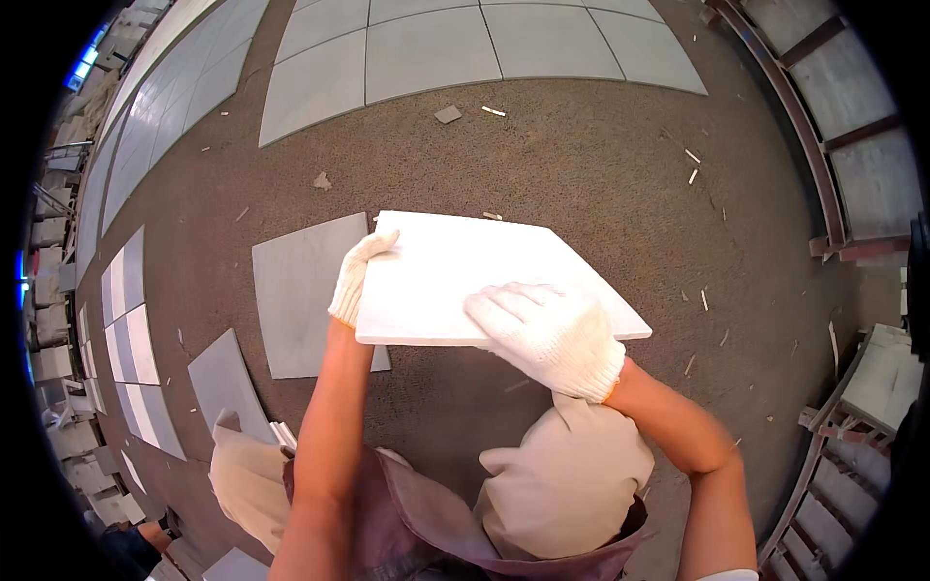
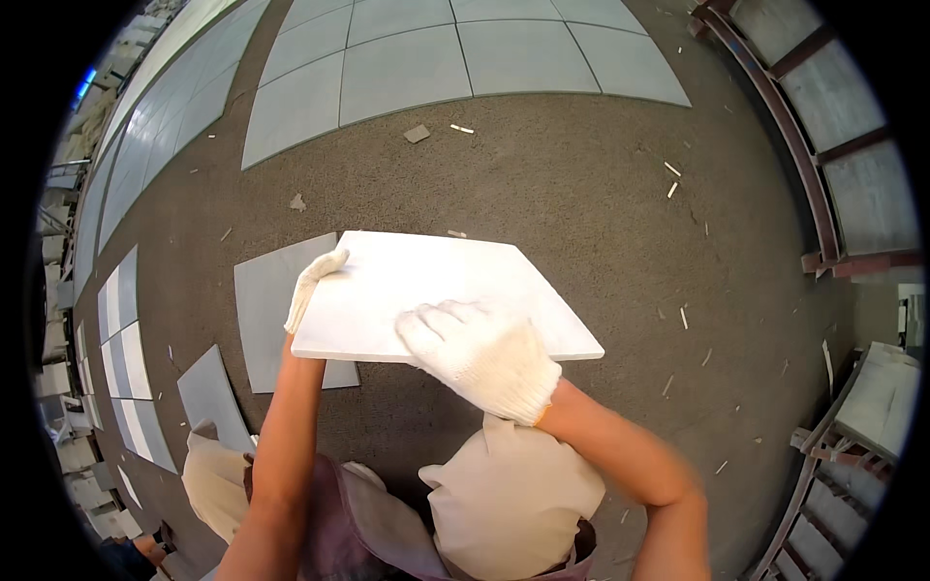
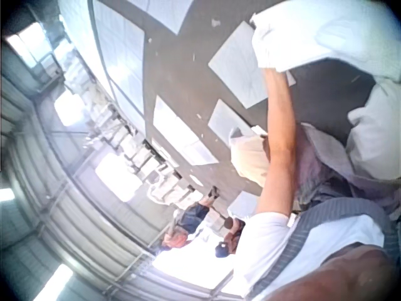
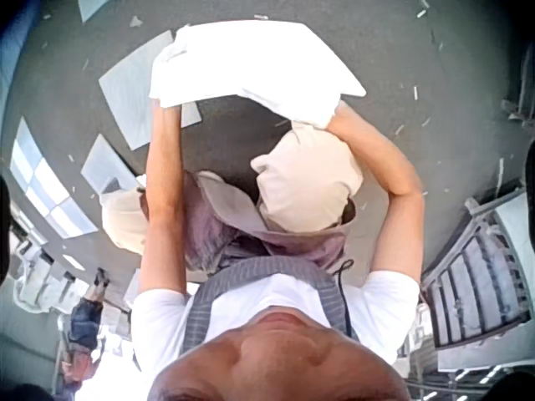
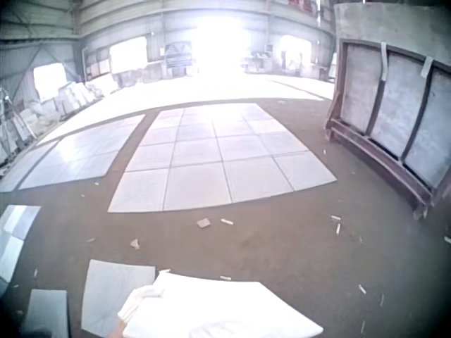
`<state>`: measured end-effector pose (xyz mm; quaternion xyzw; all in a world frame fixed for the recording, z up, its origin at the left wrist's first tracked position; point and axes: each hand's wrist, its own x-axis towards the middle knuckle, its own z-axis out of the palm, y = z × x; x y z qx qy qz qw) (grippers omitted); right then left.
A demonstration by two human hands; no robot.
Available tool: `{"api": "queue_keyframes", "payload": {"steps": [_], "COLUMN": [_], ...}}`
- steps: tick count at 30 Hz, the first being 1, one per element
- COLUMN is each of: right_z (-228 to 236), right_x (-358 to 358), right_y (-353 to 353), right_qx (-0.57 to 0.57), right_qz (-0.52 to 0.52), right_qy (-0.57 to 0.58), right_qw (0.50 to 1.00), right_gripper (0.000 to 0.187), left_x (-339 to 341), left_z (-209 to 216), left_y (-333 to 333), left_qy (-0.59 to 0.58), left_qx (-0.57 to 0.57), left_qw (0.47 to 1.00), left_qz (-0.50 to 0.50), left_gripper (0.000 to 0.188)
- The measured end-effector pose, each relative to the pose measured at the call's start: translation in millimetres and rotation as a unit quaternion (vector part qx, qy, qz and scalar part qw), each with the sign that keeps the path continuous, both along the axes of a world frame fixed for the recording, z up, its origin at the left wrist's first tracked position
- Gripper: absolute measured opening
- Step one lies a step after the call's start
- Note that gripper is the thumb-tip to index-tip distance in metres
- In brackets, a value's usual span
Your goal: The person arranges square tiles on the floor in a checkered pattern using white and gray tiles. They pick up tiles from nearby stacks and place them one by one to form a grid.
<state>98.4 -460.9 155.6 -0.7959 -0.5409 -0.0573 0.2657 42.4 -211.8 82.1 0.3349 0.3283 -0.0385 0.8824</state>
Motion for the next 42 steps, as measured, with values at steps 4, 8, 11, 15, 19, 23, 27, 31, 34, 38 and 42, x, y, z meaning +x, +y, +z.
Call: {"api": "queue_keyframes", "payload": {"steps": [4,8,11,15,19,23,27,31,34,38,42], "right_z": [-13.3,-45.2,-75.2,-132.7,-166.2,-180.5,-176.9,-198.9,-215.0,-214.3,-204.3], "right_x": [-7.6,-21.4,-27.6,-37.1,-51.2,-73.4,-79.9,-59.3,-39.9,-41.4,-58.4], "right_y": [7.1,-5.9,-23.3,-74.6,-93.4,-58.5,-20.4,-11.8,-10.5,-6.6,10.7], "right_qx": [-0.102,-0.116,-0.24,-0.246,-0.26,-0.202,-0.158,-0.127,-0.116,-0.128,-0.166], "right_qz": [0.148,0.175,0.182,0.024,-0.206,-0.253,-0.074,-0.075,-0.165,-0.224,-0.208], "right_qy": [0.151,0.194,0.195,0.2,0.31,0.263,0.206,0.184,0.172,0.18,0.174], "right_qw": [0.972,0.958,0.933,0.948,0.891,0.909,0.963,0.972,0.964,0.949,0.948], "right_gripper": [0.038,0.045,0.047,0.049,0.063,0.074,0.076,0.073,0.071,0.07,0.069], "left_x": [-31.8,-51.5,-49.8,-46.1,-53.2,-66.6,-66.1,-68.5,-72.3,-72.8,-72.9], "left_z": [-38.0,-66.8,-57.2,-44.6,-57.2,-67.6,-75.9,-78.1,-84.0,-84.2,-81.4], "left_y": [25.4,33.1,17.8,6.3,8.0,8.7,5.8,8.5,11.6,11.1,10.0], "left_qy": [0.061,0.077,0.005,-0.084,-0.081,-0.052,-0.051,-0.048,-0.042,-0.034,-0.029], "left_qx": [-0.095,-0.063,-0.022,-0.003,0.042,0.026,0.023,0.015,0.025,0.03,0.014], "left_qw": [0.993,0.995,1.0,0.994,0.993,0.995,0.994,0.995,0.995,0.995,0.995], "left_qz": [-0.035,-0.018,-0.02,-0.063,-0.079,-0.085,-0.089,-0.089,-0.091,-0.091,-0.095], "left_gripper": [0.036,0.04,0.053,0.067,0.074,0.076,0.078,0.078,0.078,0.076,0.075]}}
